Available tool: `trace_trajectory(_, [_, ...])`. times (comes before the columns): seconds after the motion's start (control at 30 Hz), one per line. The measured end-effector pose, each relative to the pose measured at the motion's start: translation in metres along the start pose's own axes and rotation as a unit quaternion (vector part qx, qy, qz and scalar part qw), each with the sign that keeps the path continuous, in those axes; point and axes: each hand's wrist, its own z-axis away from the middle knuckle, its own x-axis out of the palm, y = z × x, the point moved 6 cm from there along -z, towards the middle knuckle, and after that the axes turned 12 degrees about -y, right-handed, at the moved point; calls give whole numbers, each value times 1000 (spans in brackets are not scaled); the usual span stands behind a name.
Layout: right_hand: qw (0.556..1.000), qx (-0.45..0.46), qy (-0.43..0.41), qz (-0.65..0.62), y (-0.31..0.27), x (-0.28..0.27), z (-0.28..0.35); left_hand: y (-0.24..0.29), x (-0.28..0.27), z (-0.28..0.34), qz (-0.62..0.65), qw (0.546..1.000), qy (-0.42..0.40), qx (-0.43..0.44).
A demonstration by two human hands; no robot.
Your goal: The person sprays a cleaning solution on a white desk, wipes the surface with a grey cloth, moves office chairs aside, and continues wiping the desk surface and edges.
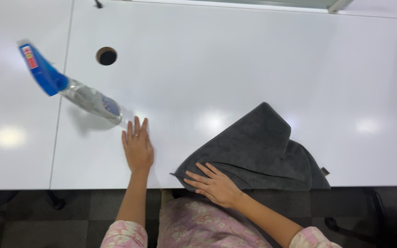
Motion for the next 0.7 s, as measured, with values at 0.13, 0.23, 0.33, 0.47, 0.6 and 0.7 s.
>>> trace_trajectory(0.13, [997,-43,23,58,-2,-5,-23,2,-2,2,4,1000,-4,-9])
trace_trajectory(0.23, [998,-43,10,50,12,-15,-36,3,-7,0,-1,1000,5,-5])
trace_trajectory(0.33, [998,-22,30,47,32,-34,-60,5,-11,2,28,999,16,-7])
trace_trajectory(0.47, [994,29,92,50,70,-73,-98,6,-15,2,30,999,7,-16])
trace_trajectory(0.6, [988,61,134,38,105,-110,-131,8,-17,1,37,999,15,-18])
trace_trajectory(0.7, [986,94,133,38,119,-123,-149,8,-17,2,35,999,16,-19])
